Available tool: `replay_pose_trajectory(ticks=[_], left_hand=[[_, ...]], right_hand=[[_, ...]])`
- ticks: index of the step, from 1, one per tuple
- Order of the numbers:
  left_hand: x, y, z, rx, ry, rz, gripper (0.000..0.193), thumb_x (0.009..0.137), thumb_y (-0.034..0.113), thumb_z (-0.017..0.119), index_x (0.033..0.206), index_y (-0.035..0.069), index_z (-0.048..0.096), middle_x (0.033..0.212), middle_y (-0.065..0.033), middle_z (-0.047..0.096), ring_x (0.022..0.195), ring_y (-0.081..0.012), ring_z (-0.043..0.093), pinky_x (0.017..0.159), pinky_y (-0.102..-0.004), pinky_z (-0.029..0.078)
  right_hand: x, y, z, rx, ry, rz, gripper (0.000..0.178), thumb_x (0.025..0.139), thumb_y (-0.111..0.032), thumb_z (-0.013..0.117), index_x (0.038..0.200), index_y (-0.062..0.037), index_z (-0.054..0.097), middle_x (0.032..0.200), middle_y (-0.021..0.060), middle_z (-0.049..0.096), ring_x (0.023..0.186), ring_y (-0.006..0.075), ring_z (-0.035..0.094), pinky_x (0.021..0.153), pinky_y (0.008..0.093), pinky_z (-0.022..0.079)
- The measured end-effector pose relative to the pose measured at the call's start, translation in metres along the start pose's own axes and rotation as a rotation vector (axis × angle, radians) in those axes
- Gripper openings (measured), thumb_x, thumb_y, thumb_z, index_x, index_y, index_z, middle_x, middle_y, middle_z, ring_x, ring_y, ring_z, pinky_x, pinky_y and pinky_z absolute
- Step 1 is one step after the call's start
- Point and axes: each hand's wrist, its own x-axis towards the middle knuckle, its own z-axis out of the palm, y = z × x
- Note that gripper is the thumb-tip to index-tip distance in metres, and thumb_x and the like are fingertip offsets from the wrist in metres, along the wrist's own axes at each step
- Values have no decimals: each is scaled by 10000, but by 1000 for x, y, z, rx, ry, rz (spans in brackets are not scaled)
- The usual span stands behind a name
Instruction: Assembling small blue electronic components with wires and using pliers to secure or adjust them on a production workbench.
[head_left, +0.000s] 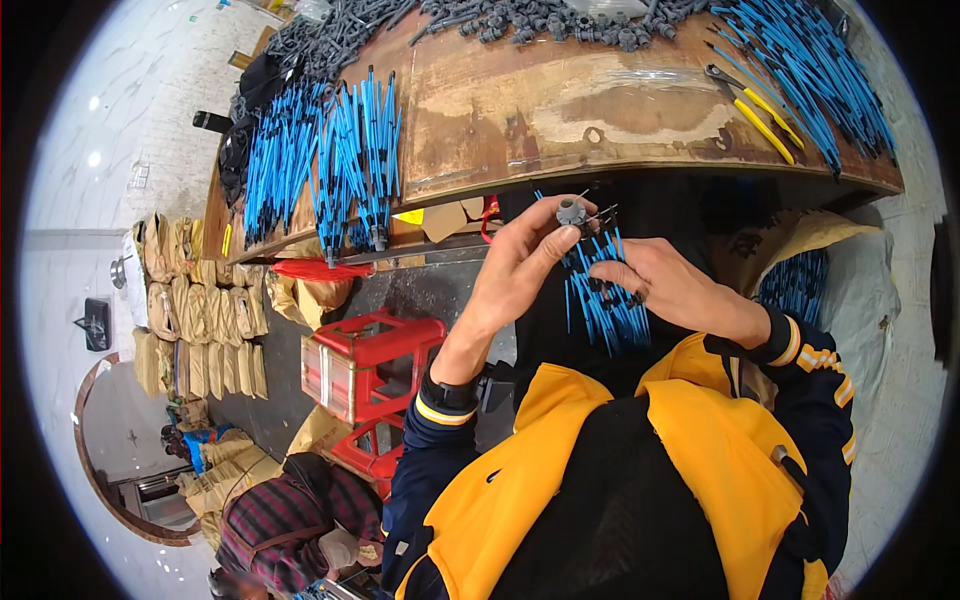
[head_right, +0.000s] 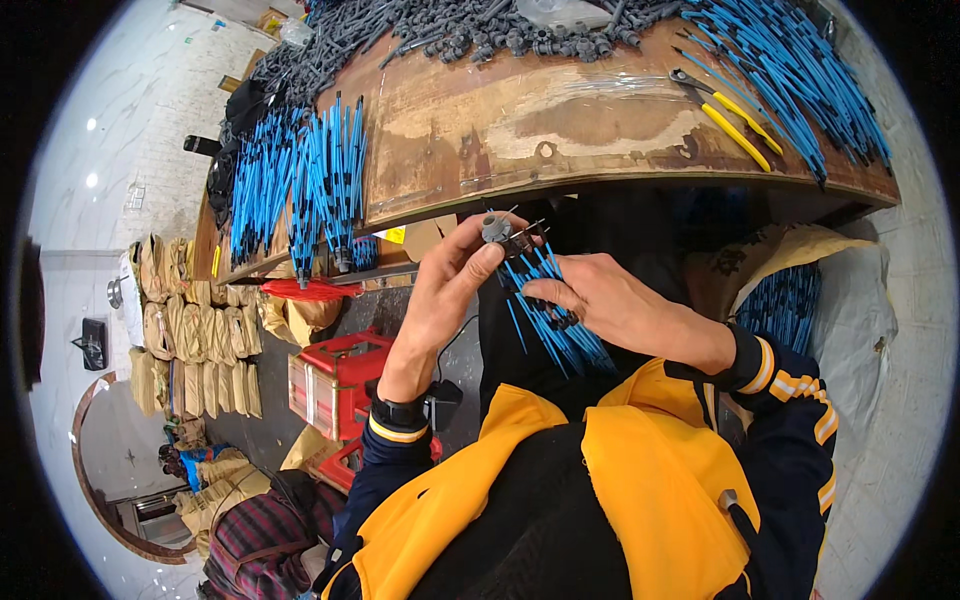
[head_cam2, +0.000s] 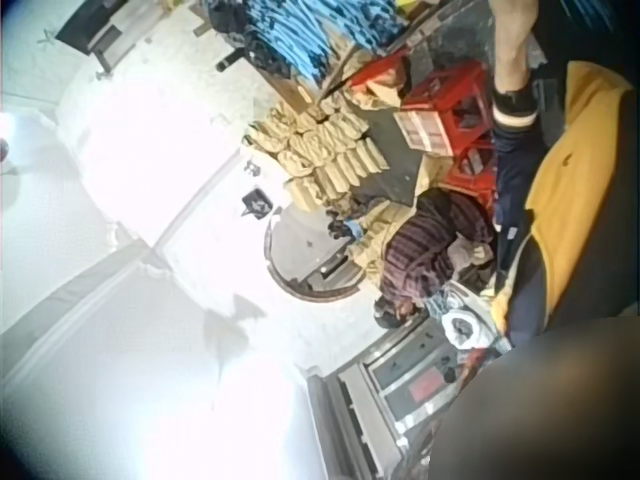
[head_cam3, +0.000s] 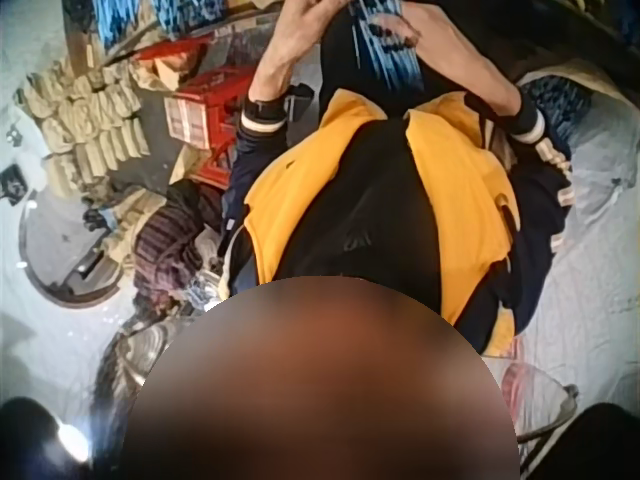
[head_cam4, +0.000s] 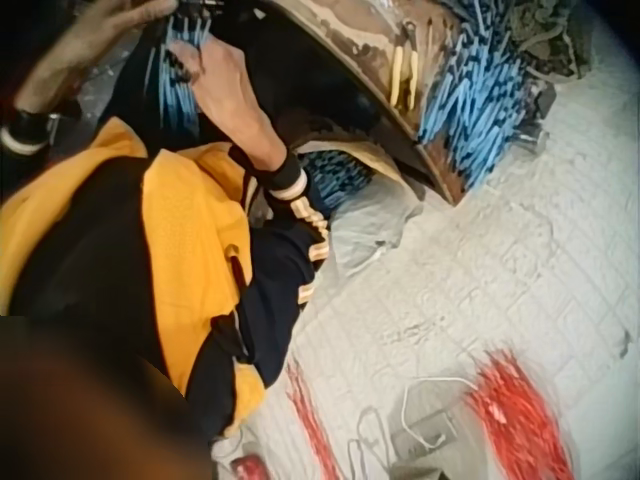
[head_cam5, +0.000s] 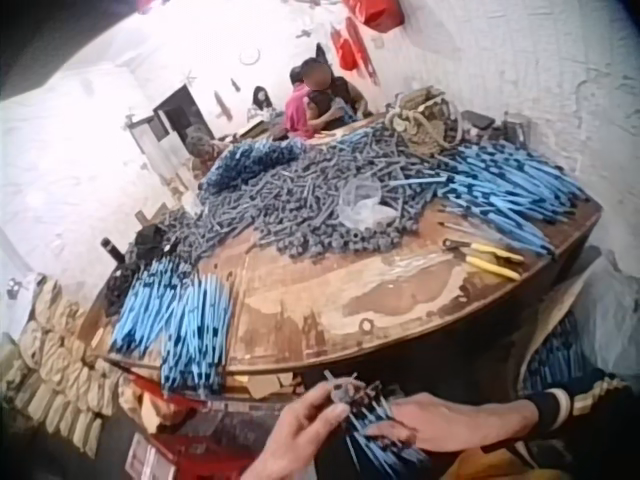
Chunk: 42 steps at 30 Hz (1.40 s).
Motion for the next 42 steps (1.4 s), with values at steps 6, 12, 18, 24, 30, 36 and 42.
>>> replay_pose_trajectory(ticks=[6,12,18,24,30,36,42], left_hand=[[-2,-7,-6,26,34,17,278,970,115,619,1213,-18,597,1037,-11,656,984,-66,583,870,-222,468],[-9,-10,4,-8,167,26,285,947,121,659,1192,-18,615,1007,4,666,900,-46,582,808,-197,469],[-5,-18,-9,15,90,23,296,950,126,656,1206,-16,612,1017,-1,672,902,-52,590,815,-201,471],[-2,-10,-16,-50,-70,24,291,963,129,632,1215,-14,603,1043,-24,670,963,-81,598,864,-236,471],[0,-9,-10,-21,-78,9,312,983,135,599,1255,-14,570,1108,-45,651,1025,-91,583,920,-255,453],[-4,4,7,68,25,14,327,999,141,567,1291,-5,540,1165,-44,628,1036,-97,580,923,-250,450],[-11,4,28,160,186,-34,303,992,127,577,1255,-22,575,1107,-54,650,1042,-112,588,930,-257,454]], right_hand=[[-4,-11,1,43,57,16,269,1004,-240,541,1054,24,565,792,209,580,700,346,606,635,385,476],[-4,-6,3,31,126,-11,241,999,-217,542,1047,18,562,787,206,579,703,370,596,641,390,478],[-3,-8,1,21,57,29,260,1000,-238,538,1052,16,559,809,212,585,713,391,582,649,395,475],[-1,-10,1,1,54,-37,276,1002,-258,534,1071,7,572,814,217,589,712,404,567,645,407,464],[0,-12,-5,42,4,43,287,968,-252,591,1045,24,592,866,236,612,771,402,580,668,400,468],[1,-13,-9,7,-31,81,304,956,-263,607,1056,24,589,878,230,617,784,417,578,677,405,468],[-1,-1,-1,13,24,-10,305,954,-259,609,1049,29,583,886,232,615,803,432,581,686,414,471]])
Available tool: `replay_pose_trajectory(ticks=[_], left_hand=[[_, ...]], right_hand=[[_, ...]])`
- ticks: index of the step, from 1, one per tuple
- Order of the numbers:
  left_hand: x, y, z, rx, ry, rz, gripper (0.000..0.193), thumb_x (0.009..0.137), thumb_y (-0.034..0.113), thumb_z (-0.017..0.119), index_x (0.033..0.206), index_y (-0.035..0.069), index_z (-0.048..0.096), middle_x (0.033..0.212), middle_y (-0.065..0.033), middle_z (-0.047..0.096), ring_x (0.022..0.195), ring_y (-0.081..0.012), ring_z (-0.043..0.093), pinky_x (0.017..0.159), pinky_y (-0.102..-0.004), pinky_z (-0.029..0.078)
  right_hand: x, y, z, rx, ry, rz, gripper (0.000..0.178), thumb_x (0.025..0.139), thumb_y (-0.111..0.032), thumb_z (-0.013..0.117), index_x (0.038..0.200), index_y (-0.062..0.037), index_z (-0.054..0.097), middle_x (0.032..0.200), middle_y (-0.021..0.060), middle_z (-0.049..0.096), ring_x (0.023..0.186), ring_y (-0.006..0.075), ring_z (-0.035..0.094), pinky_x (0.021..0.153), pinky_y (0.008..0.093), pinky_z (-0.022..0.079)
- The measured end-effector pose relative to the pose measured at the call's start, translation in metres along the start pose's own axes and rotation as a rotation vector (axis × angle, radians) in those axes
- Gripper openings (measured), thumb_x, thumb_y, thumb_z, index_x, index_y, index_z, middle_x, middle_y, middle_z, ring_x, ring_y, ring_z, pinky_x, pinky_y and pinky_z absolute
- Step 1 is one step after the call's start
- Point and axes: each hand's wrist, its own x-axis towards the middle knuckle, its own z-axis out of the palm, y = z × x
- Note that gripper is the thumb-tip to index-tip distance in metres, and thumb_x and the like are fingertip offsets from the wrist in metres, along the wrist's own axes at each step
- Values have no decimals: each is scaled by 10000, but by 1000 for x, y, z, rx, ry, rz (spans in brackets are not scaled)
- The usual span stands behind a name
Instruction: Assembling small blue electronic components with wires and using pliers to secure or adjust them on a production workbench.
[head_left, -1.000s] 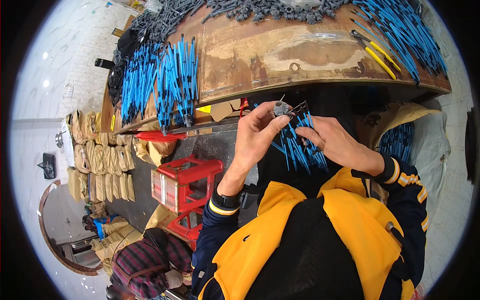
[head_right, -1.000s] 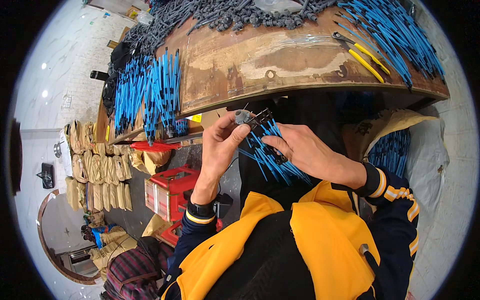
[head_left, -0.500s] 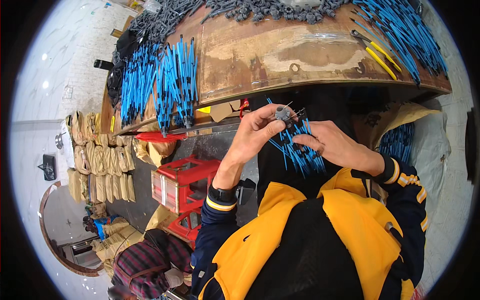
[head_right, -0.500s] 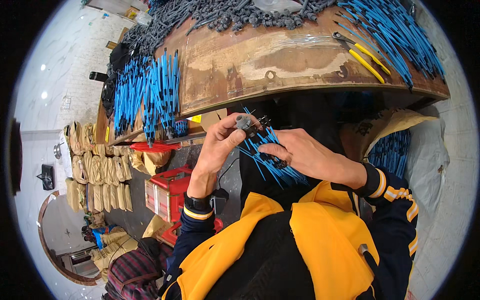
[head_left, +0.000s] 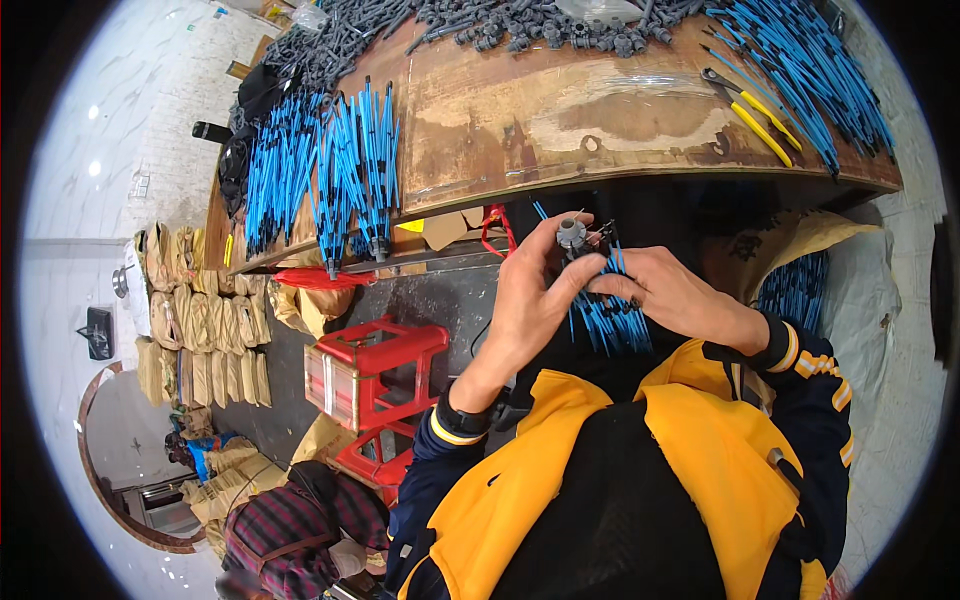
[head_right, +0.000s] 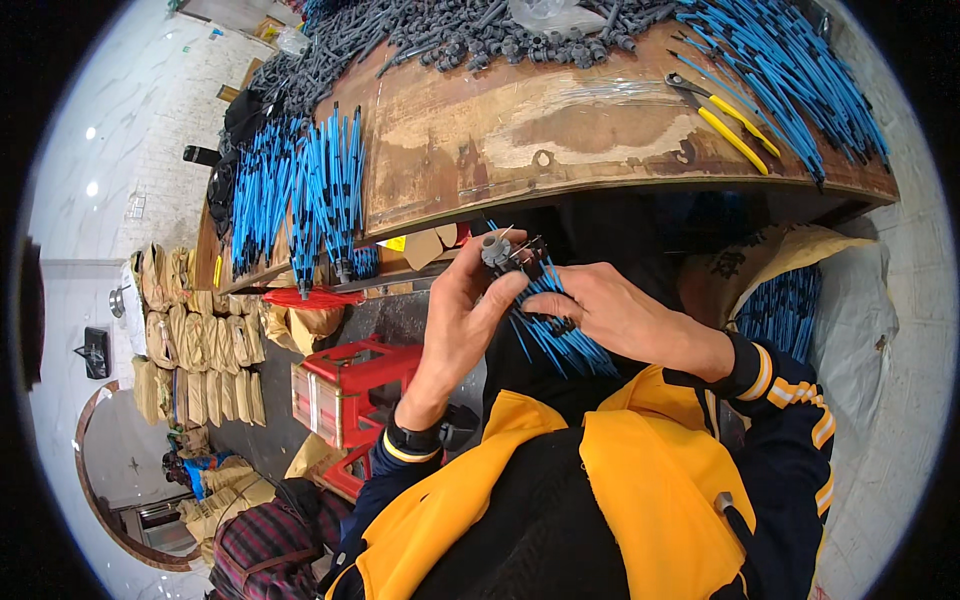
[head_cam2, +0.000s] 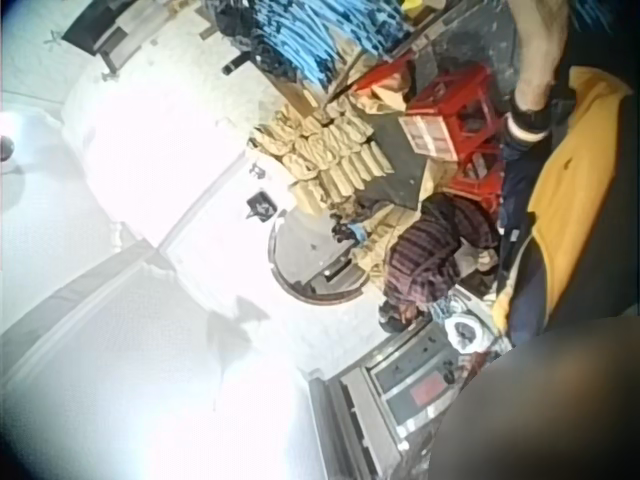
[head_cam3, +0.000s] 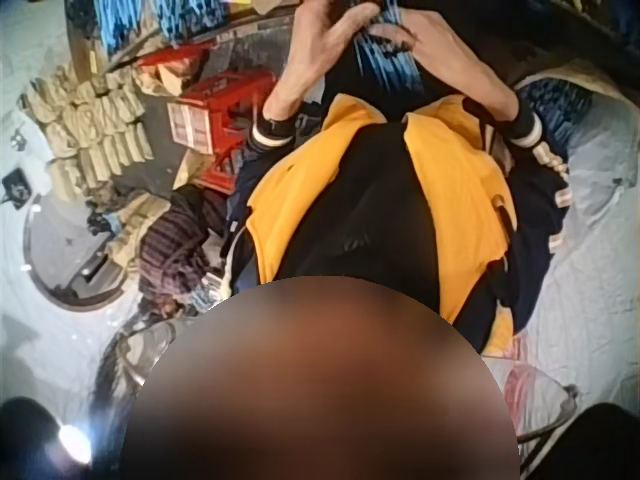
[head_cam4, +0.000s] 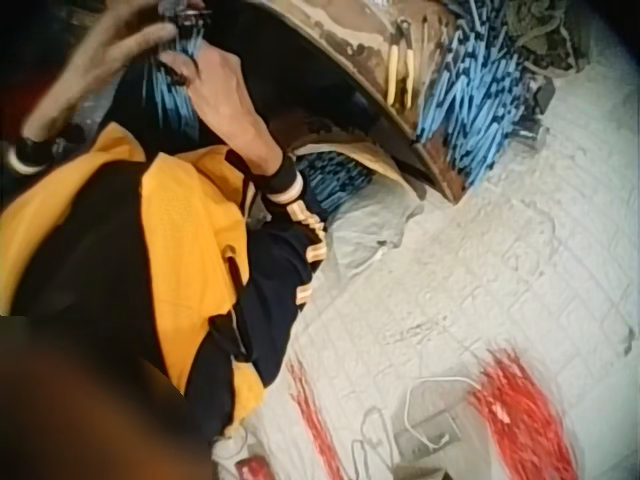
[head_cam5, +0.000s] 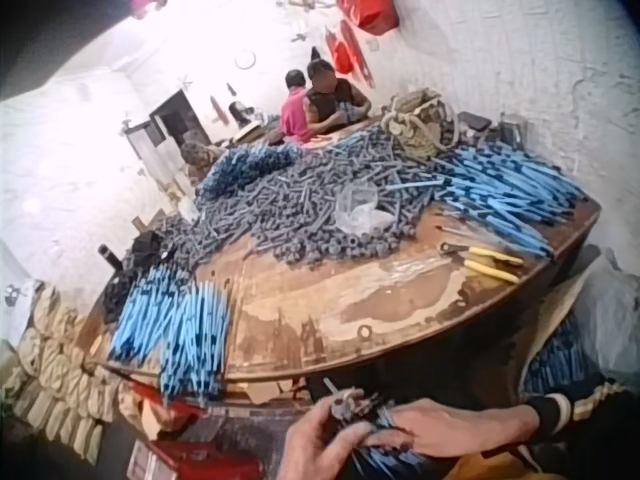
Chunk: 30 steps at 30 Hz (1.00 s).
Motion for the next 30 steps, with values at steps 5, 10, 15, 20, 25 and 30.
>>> replay_pose_trajectory(ticks=[5,10,15,20,25,30], left_hand=[[2,-11,6,198,154,34,275,942,130,644,1181,-2,618,909,-37,659,799,-71,561,723,-233,470],[5,-19,3,107,171,73,279,927,143,666,1164,1,626,852,-25,647,734,-48,541,662,-222,467],[6,-16,-3,77,67,17,259,980,91,589,1213,-22,592,1038,-54,666,965,-99,616,853,-234,490],[7,-17,-8,45,42,0,273,991,93,571,1235,-28,573,1062,-62,657,983,-112,625,871,-239,489],[6,-22,-10,29,26,0,287,992,100,572,1249,-28,565,1090,-63,649,1004,-118,621,890,-239,480],[6,-18,-9,4,39,58,261,954,114,637,1186,-2,610,963,-15,652,862,-45,564,758,-206,464]], right_hand=[[-3,-2,5,9,21,-6,307,945,-239,621,1079,31,565,916,245,615,833,445,586,693,412,476],[-17,-17,23,-125,216,103,321,931,-151,636,1168,32,521,936,257,612,842,450,592,682,418,480],[-16,2,45,-305,535,-161,369,929,-142,639,1232,21,505,907,248,618,867,472,589,680,453,491],[-17,0,29,-119,322,-63,326,955,-117,595,1237,19,503,892,257,610,851,474,587,672,451,490],[-16,0,23,-44,266,-7,230,993,-129,531,1158,32,534,877,259,595,790,442,588,652,412,472],[-12,-3,8,7,134,74,246,1018,-190,477,1084,35,550,810,254,575,712,422,567,591,398,434]])
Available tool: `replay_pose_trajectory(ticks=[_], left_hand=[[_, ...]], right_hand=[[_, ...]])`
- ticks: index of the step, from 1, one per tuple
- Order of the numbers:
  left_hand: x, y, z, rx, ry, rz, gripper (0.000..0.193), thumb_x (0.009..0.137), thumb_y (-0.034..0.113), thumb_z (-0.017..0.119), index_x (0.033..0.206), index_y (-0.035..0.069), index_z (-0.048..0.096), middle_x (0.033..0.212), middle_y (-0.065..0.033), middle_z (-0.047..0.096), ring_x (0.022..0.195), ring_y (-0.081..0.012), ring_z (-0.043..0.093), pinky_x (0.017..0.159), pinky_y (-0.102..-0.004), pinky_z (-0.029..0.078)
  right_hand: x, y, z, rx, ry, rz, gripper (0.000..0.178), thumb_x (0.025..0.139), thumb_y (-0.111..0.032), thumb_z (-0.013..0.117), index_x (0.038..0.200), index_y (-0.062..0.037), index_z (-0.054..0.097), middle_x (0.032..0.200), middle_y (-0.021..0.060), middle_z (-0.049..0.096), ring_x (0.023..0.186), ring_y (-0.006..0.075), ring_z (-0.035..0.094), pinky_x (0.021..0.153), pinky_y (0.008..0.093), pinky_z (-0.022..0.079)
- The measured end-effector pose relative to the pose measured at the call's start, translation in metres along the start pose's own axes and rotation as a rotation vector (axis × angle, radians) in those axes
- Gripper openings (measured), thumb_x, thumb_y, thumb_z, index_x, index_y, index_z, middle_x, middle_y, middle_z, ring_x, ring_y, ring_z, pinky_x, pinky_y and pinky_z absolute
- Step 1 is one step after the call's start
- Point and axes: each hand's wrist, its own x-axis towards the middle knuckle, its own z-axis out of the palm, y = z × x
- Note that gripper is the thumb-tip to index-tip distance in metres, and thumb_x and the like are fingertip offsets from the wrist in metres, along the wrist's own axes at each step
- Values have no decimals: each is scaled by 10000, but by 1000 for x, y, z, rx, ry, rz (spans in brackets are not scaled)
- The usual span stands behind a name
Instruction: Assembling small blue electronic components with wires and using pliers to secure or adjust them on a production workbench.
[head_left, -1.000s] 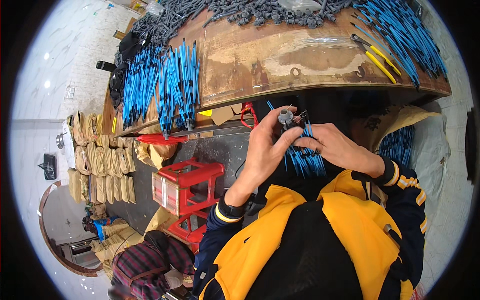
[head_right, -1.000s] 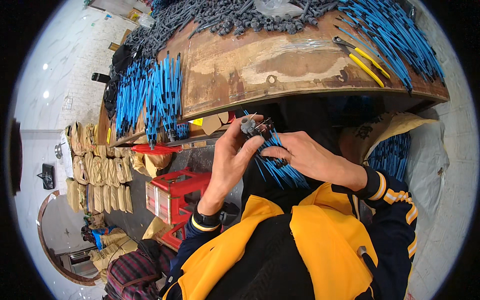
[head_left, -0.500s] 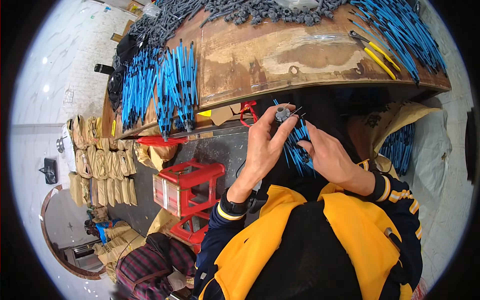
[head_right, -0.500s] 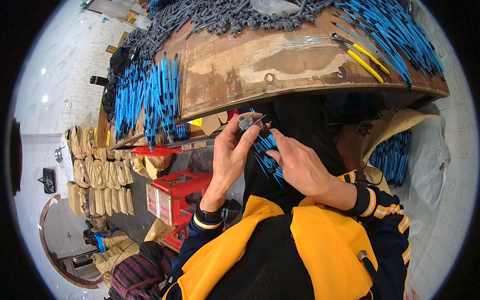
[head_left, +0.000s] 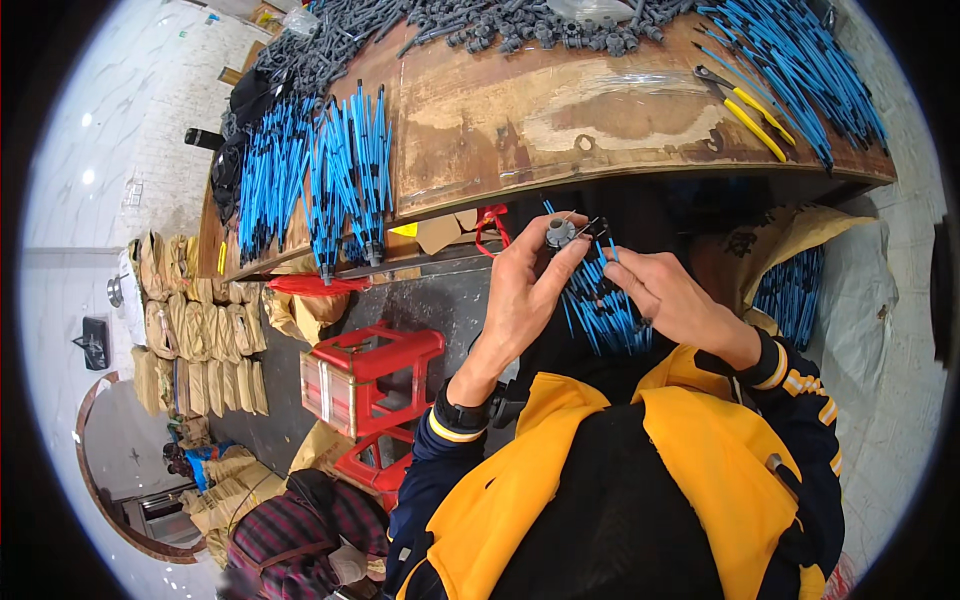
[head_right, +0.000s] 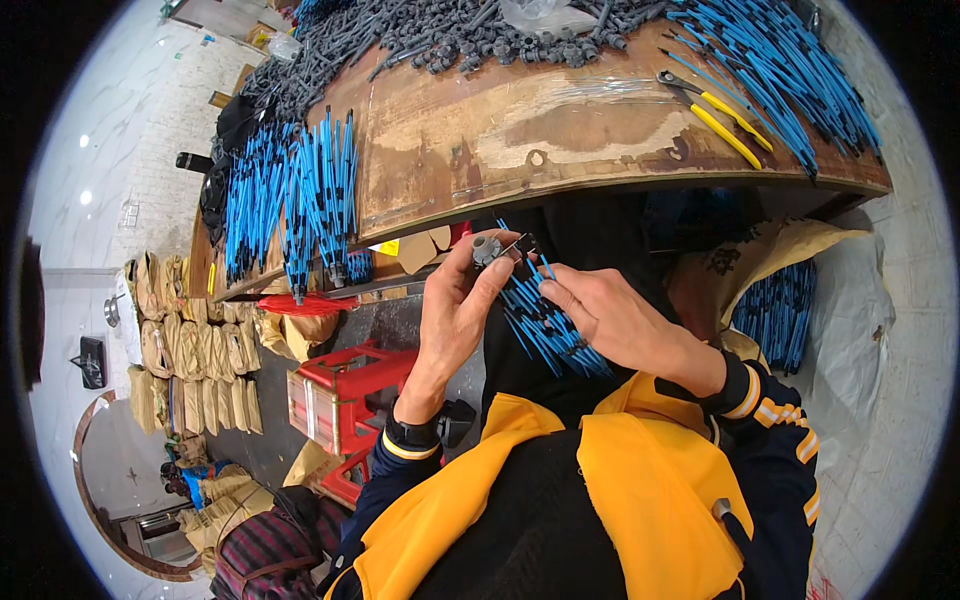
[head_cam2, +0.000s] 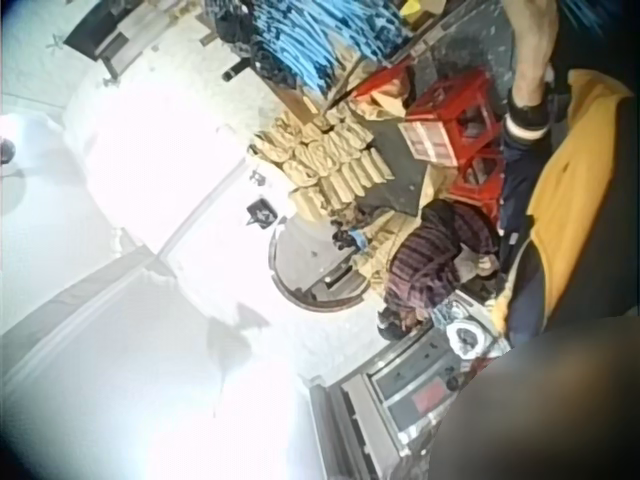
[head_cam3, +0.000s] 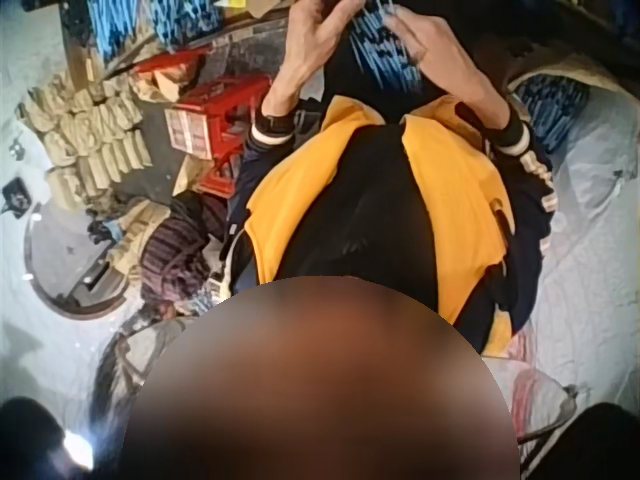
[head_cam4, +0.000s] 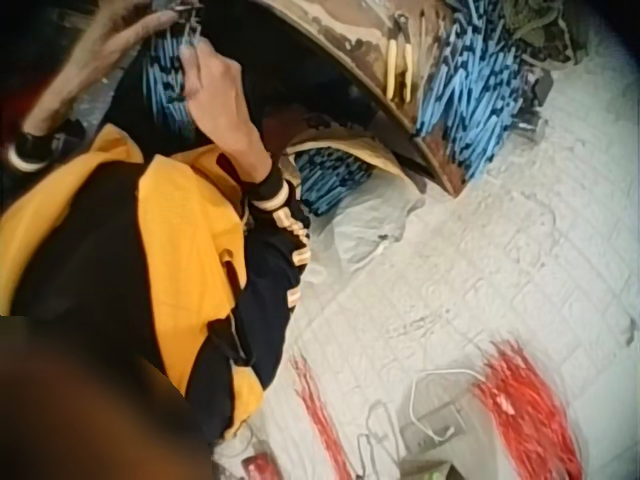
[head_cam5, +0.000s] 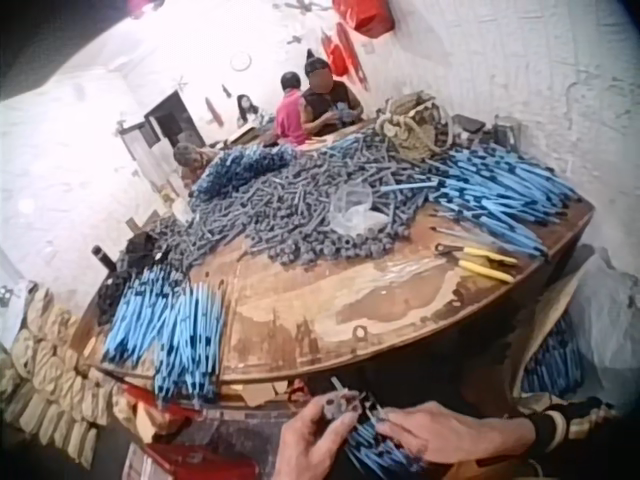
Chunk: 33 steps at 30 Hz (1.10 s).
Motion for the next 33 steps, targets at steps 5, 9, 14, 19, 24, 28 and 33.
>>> replay_pose_trajectory(ticks=[5,9,14,19,24,28,33], left_hand=[[0,3,2,-23,-5,17,270,955,109,634,1196,-7,600,997,-33,664,918,-64,597,808,-215,477],[0,6,-2,3,-80,-14,302,990,117,577,1259,-22,564,1122,-76,642,1055,-128,599,934,-258,458],[0,2,-4,-1,-111,-4,304,993,125,570,1258,-24,560,1125,-85,640,1073,-155,611,944,-277,468],[0,-2,-6,-32,-148,-3,304,993,125,566,1258,-25,555,1130,-92,637,1092,-181,618,956,-295,477],[0,2,-6,-35,-156,0,297,992,115,564,1253,-27,555,1131,-93,636,1096,-184,619,960,-297,477],[-2,2,-5,-45,-144,-15,292,990,106,565,1249,-29,556,1142,-95,631,1101,-187,617,961,-300,477],[-1,2,-6,-41,-152,-18,293,991,102,563,1250,-32,553,1163,-98,624,1107,-189,614,966,-304,475]], right_hand=[[0,-9,-6,-24,-24,30,226,1012,-191,484,1004,27,544,752,261,541,710,459,546,577,434,423],[0,-4,-5,-39,10,-23,241,1011,-201,471,981,22,559,697,240,506,630,439,481,560,419,392],[3,-9,-13,-82,-78,2,249,1013,-198,460,930,20,548,692,252,487,650,456,482,558,425,387],[4,-9,-16,-136,-138,-3,266,1018,-203,454,897,22,529,699,258,500,660,464,491,565,439,384],[6,-15,-20,-173,-198,4,316,1017,-214,467,883,59,552,747,290,562,724,476,565,586,479,413],[5,-20,-20,-201,-218,51,323,1017,-208,465,872,68,550,743,295,570,728,477,574,593,484,419],[8,-18,-23,-187,-220,14,316,1015,-207,469,879,67,550,741,291,575,720,471,574,601,480,421]])
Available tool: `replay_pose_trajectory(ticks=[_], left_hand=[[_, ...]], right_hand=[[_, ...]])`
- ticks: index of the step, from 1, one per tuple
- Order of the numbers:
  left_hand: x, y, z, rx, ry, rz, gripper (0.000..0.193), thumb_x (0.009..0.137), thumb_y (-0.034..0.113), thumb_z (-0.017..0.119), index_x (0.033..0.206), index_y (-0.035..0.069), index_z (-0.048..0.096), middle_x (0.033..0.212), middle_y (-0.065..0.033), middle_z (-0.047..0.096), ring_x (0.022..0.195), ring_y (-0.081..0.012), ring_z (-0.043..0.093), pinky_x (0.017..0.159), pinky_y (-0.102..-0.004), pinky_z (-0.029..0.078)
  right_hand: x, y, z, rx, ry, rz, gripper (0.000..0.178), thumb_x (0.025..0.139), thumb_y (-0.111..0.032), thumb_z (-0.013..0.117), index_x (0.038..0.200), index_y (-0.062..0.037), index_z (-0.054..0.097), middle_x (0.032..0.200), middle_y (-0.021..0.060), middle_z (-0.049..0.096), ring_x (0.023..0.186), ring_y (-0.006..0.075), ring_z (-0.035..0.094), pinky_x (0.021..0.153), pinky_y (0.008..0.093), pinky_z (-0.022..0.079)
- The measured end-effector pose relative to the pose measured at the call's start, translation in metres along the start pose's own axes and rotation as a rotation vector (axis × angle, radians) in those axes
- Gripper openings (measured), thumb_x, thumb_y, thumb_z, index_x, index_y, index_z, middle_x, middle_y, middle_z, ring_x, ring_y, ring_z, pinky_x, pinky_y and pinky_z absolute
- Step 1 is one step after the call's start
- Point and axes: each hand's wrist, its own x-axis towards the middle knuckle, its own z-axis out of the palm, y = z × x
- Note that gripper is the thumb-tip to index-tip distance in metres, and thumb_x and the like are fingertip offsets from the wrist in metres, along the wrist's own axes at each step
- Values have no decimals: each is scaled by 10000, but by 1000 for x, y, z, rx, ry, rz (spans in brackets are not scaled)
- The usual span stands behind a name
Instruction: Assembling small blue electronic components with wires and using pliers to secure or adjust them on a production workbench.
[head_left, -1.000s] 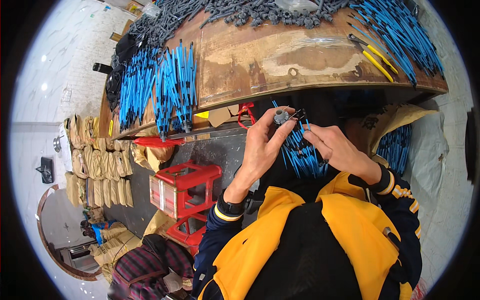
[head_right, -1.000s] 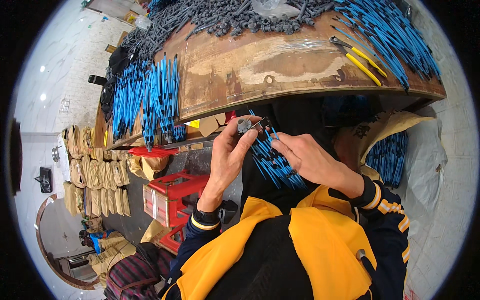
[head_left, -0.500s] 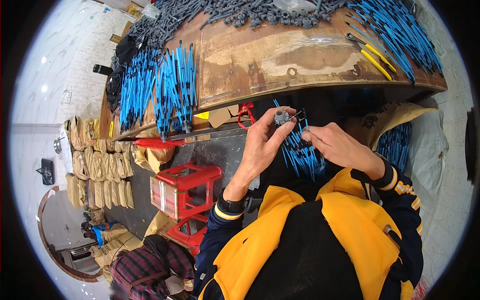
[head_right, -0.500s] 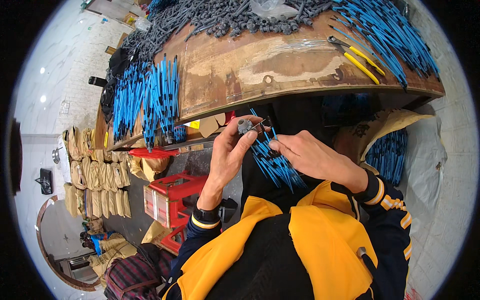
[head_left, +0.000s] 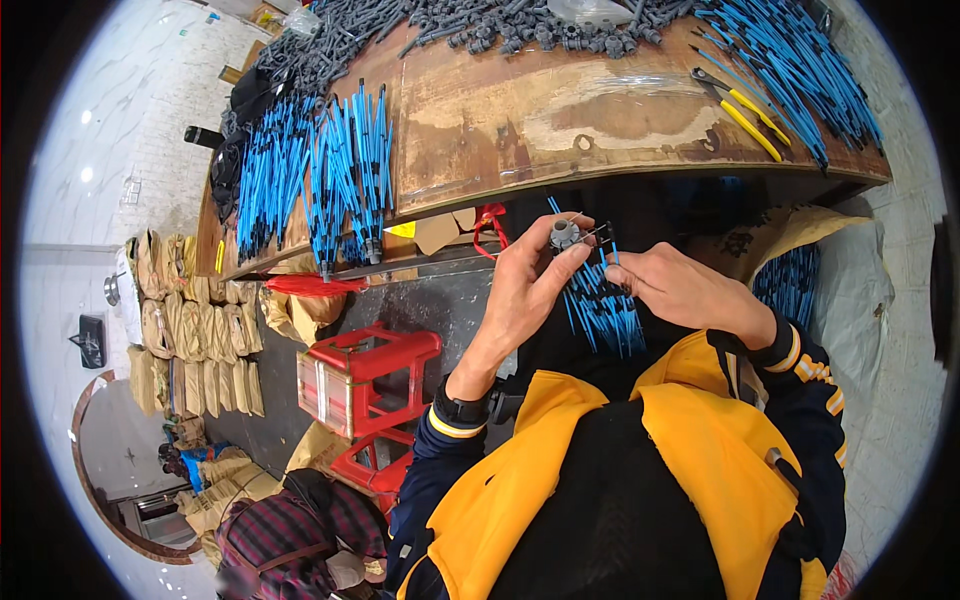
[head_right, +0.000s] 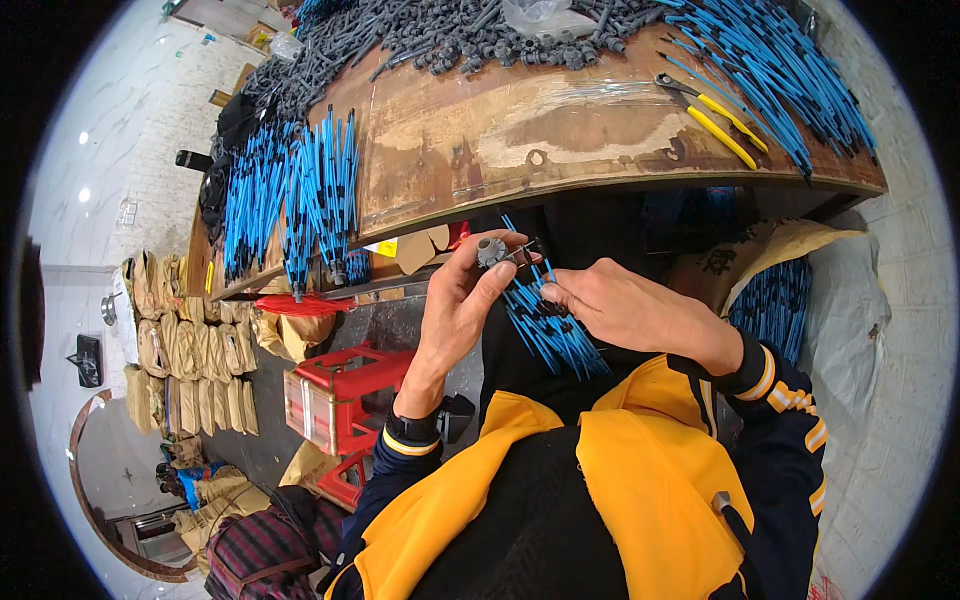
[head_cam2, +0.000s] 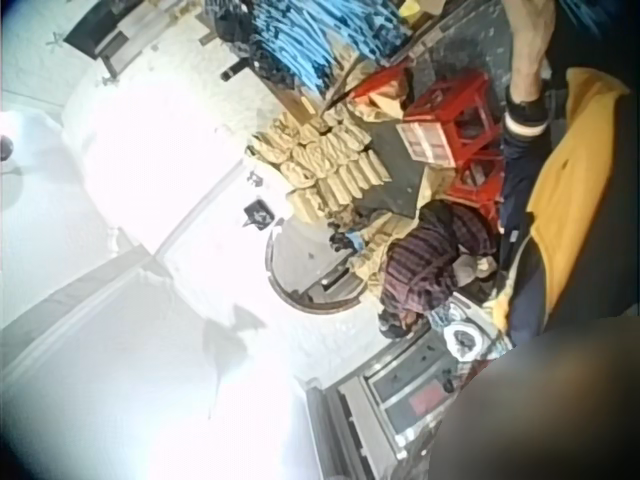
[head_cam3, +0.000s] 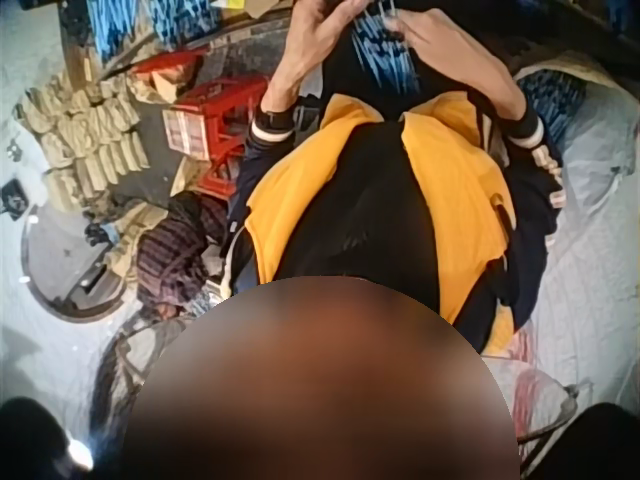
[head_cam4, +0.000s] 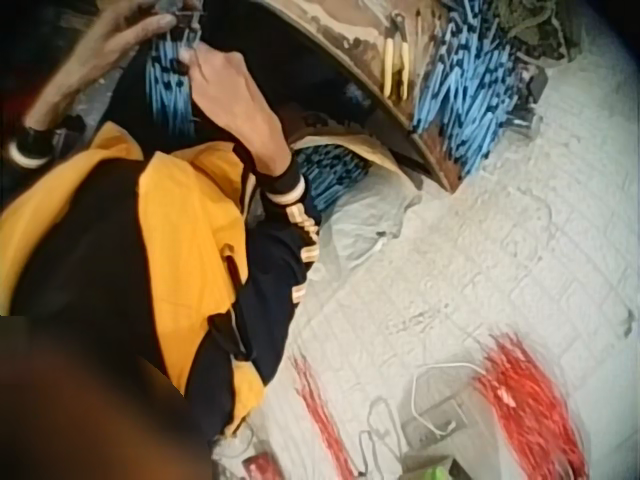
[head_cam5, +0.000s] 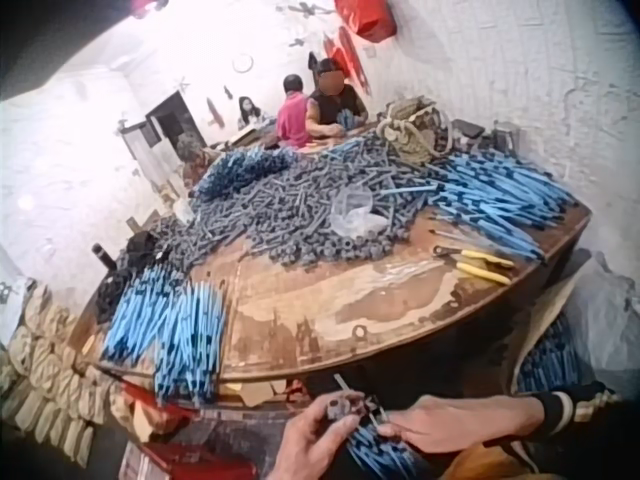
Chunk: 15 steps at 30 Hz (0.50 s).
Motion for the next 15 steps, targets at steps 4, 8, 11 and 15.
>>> replay_pose_trajectory(ticks=[4,8,11,15], left_hand=[[-1,-4,-1,-24,-15,25,295,992,98,558,1257,-32,545,1172,-100,623,1115,-190,613,971,-308,474],[-1,-4,-1,-39,-19,24,296,993,98,556,1259,-30,540,1165,-101,626,1120,-193,612,974,-313,475],[-1,-4,-2,-23,-32,31,293,993,97,554,1258,-29,537,1158,-104,628,1121,-197,612,974,-318,476],[-1,-5,-2,-28,-31,19,294,993,97,554,1258,-30,534,1155,-109,627,1122,-197,611,974,-318,475]], right_hand=[[3,1,-6,-5,-75,2,319,1018,-216,462,886,59,552,735,279,575,719,464,572,615,476,424],[5,-2,-14,-82,-139,-31,325,1023,-231,447,893,47,555,731,265,571,721,454,572,625,473,426],[9,-5,-21,-79,-269,7,319,1026,-235,429,917,38,550,730,255,571,723,447,577,635,476,435],[13,-6,-26,-84,-335,-4,303,1027,-223,423,928,40,536,727,252,580,724,444,586,647,478,451]])
